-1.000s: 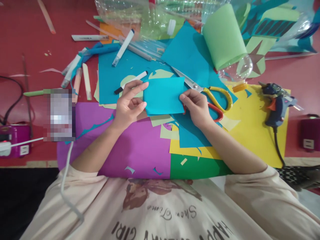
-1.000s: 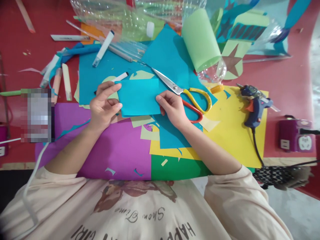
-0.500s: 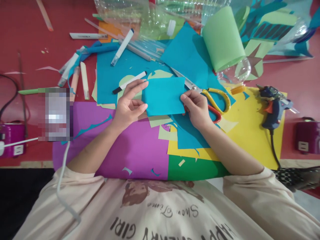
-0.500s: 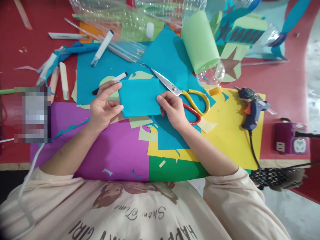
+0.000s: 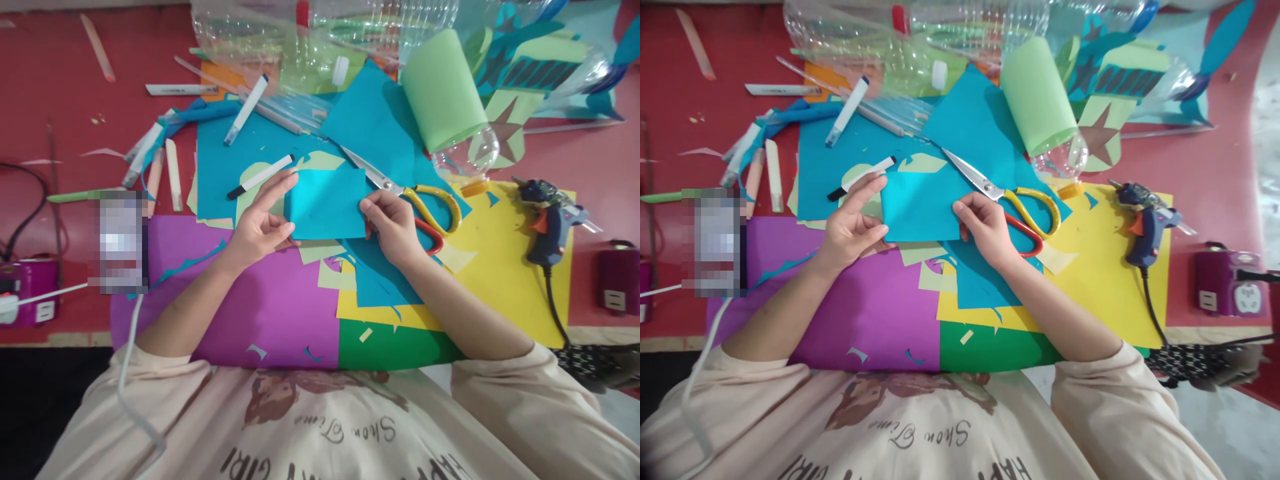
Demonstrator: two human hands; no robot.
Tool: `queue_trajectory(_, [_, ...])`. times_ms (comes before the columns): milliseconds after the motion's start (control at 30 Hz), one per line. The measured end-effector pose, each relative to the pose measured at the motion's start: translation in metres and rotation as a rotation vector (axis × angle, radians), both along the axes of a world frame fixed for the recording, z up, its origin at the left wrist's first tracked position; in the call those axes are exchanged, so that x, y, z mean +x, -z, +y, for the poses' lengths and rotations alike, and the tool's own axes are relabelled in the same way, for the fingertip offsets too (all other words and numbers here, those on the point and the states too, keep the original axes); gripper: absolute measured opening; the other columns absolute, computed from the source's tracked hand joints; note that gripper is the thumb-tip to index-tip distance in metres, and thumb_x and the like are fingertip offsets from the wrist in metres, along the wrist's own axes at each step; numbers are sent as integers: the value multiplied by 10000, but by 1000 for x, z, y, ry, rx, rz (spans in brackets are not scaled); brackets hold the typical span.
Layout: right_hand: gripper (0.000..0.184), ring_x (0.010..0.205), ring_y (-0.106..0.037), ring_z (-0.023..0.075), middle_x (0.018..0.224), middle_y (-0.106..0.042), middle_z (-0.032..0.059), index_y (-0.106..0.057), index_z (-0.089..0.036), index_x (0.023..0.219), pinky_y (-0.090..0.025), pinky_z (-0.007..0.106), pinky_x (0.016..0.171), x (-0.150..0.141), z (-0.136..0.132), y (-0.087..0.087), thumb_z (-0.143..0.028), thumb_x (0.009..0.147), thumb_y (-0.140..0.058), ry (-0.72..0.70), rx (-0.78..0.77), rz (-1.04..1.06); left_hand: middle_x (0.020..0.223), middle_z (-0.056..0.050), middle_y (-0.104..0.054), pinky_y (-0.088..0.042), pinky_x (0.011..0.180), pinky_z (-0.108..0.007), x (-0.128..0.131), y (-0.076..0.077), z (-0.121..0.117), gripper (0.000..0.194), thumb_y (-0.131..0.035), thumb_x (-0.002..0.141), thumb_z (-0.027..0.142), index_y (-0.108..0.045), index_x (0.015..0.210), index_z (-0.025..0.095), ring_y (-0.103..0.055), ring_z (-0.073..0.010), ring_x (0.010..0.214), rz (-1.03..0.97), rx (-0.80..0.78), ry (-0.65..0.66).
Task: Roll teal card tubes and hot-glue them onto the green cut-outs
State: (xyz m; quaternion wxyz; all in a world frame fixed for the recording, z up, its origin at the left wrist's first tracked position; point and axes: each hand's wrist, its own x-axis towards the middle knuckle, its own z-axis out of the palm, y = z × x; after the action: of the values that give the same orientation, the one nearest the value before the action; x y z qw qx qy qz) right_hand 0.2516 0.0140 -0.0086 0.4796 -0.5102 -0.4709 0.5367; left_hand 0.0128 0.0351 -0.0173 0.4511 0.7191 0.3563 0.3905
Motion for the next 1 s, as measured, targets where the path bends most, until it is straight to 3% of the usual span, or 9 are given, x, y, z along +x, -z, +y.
queue_trajectory(100, [413, 374, -406, 67, 458, -431, -74, -550, -211, 659, -328, 218, 358, 1, 0, 2, -594, 714, -693, -3, 3, 3, 1517, -36, -364, -589, 470, -225, 0, 0, 0, 654, -725, 750, 468, -461, 1348, 450, -667, -103, 675, 6, -13, -2])
queue_trajectory(267, [407, 378, -382, 68, 470, -406, -73, -556, -221, 666, -334, 218, 351, 2, 1, 5, -604, 718, -684, 7, 10, -3, 1514, -24, -370, -602, 497, -222, 0, 0, 2, 669, -745, 715, 501, -483, 1328, 447, -694, -155, 802, -19, -60, 2])
queue_trajectory(400, [404, 382, -378, 68, 479, -408, -70, -560, -225, 667, -341, 217, 347, 1, 2, 7, -605, 710, -690, 24, 24, 12, 1484, -28, -414, -600, 500, -218, 0, 1, 2, 660, -747, 716, 495, -501, 1324, 425, -698, -189, 874, 20, -4, -15])
queue_trajectory(800, [383, 385, -379, 67, 486, -412, -68, -551, -222, 648, -343, 211, 343, 1, 1, 8, -567, 714, -705, 57, 22, 36, 1574, 32, -248, -621, 540, -247, 0, -1, 2, 740, -781, 701, 426, -433, 1349, 500, -675, -103, 702, -61, -143, 108])
queue_trajectory(1000, [390, 391, -366, 69, 487, -407, -69, -526, -223, 631, -336, 206, 336, 0, 2, 6, -562, 695, -707, 73, -19, 57, 1582, 26, -229, -615, 536, -235, 1, 0, 0, 768, -794, 689, 417, -423, 1357, 496, -677, -118, 751, -69, -167, 107])
